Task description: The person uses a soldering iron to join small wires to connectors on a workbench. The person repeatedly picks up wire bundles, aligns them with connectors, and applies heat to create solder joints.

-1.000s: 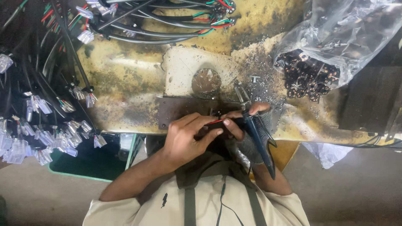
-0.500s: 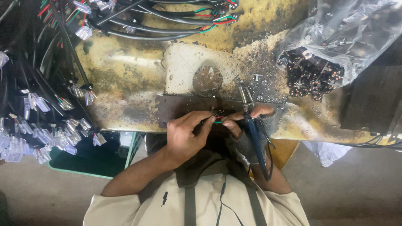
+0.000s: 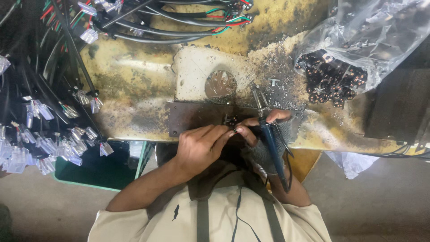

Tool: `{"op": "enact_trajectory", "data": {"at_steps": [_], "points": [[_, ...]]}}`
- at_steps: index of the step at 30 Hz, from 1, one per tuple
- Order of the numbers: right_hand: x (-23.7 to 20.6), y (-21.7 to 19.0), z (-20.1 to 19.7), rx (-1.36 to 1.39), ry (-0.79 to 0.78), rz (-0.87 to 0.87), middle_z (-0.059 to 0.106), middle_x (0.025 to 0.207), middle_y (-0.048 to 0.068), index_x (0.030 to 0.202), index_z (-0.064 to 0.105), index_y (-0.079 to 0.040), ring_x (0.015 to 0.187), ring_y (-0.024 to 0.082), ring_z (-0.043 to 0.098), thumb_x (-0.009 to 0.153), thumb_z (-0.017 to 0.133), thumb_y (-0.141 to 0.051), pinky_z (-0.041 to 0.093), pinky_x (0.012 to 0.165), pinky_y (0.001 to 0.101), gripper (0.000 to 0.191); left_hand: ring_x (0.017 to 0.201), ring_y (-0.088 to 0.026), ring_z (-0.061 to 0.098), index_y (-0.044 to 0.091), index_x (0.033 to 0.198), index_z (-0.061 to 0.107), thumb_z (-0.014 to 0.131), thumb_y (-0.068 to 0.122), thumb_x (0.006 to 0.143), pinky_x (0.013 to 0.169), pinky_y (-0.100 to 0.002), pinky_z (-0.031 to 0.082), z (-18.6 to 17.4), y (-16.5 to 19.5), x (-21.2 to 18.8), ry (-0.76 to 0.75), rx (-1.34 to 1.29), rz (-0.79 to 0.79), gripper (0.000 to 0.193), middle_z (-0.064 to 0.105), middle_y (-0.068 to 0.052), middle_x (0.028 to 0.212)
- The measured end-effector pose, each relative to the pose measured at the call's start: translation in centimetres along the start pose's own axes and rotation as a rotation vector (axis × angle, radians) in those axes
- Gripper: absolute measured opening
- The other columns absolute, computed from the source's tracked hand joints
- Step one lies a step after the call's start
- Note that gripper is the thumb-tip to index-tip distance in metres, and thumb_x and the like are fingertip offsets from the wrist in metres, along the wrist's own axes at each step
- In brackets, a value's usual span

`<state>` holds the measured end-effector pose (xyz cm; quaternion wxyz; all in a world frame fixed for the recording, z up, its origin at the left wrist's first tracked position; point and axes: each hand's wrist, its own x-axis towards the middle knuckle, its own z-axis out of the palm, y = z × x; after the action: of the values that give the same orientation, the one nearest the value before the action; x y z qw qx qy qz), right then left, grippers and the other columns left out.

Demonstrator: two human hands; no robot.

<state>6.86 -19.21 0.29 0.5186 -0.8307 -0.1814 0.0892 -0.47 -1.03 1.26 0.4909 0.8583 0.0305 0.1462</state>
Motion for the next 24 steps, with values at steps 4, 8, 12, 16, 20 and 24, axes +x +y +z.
{"op": "enact_trajectory", "data": {"at_steps": [4, 8, 12, 16, 20, 24], "points": [[-1.4, 1.4, -0.2, -0.49, -0.01, -0.208, 0.07, 0.081, -0.004, 0.096, 0.062, -0.017, 0.084, 0.02, 0.053, 0.091, 0.08, -0.017, 0.033, 0.091, 0.0321, 0.019, 0.064, -0.036, 0.067, 0.004, 0.093, 0.069, 0.067, 0.024, 0.099, 0.055, -0.043, 0.049, -1.1, 0.9, 0.2, -0.225, -0.103, -0.327, 0.021, 0.067, -0.016, 0.074], [-2.8, 3.6, 0.3, -0.105, -0.187, 0.069, 0.07, 0.089, -0.009, 0.101, 0.064, -0.015, 0.076, 0.007, 0.06, 0.102, 0.069, -0.023, 0.042, 0.078, 0.0223, 0.01, 0.059, -0.032, 0.062, 0.004, 0.09, 0.071, 0.059, 0.024, 0.106, 0.059, -0.041, 0.048, -1.4, 0.7, 0.6, -0.36, -0.262, -0.585, 0.028, 0.063, -0.019, 0.069], [-3.7, 4.2, 0.2, -0.193, -0.214, 0.018, 0.07, 0.094, -0.005, 0.106, 0.068, -0.014, 0.079, 0.007, 0.064, 0.103, 0.066, -0.021, 0.043, 0.074, 0.0173, 0.008, 0.069, -0.024, 0.065, 0.0, 0.1, 0.065, 0.06, 0.018, 0.104, 0.065, -0.034, 0.051, -0.3, 0.9, 0.3, -0.021, -0.385, -0.453, 0.02, 0.07, -0.016, 0.086], [-3.3, 3.3, -0.1, -0.41, -0.161, -0.021, 0.071, 0.083, -0.004, 0.093, 0.069, -0.016, 0.073, 0.011, 0.062, 0.098, 0.072, -0.018, 0.038, 0.078, 0.0255, 0.006, 0.072, -0.024, 0.07, 0.001, 0.098, 0.07, 0.071, 0.011, 0.097, 0.066, -0.032, 0.054, 0.6, 1.2, -0.4, 0.119, -0.294, -0.359, 0.011, 0.071, -0.015, 0.088], [-2.1, 2.3, 0.3, -0.268, -0.024, -0.078, 0.069, 0.083, -0.004, 0.097, 0.065, -0.015, 0.078, 0.012, 0.061, 0.097, 0.077, -0.02, 0.04, 0.083, 0.0263, 0.013, 0.075, -0.023, 0.073, 0.003, 0.092, 0.072, 0.082, 0.006, 0.086, 0.064, -0.032, 0.057, 0.5, 0.6, -0.7, 0.148, -0.161, -0.126, 0.012, 0.072, -0.011, 0.088], [-1.4, 1.3, 0.2, -0.243, -0.006, -0.119, 0.074, 0.086, -0.005, 0.095, 0.065, -0.012, 0.084, 0.012, 0.066, 0.095, 0.076, -0.014, 0.036, 0.093, 0.034, 0.011, 0.074, -0.024, 0.071, 0.004, 0.088, 0.072, 0.083, 0.003, 0.084, 0.066, -0.034, 0.058, 0.4, 0.0, -0.5, 0.126, -0.131, 0.011, 0.012, 0.072, -0.009, 0.086]]}}
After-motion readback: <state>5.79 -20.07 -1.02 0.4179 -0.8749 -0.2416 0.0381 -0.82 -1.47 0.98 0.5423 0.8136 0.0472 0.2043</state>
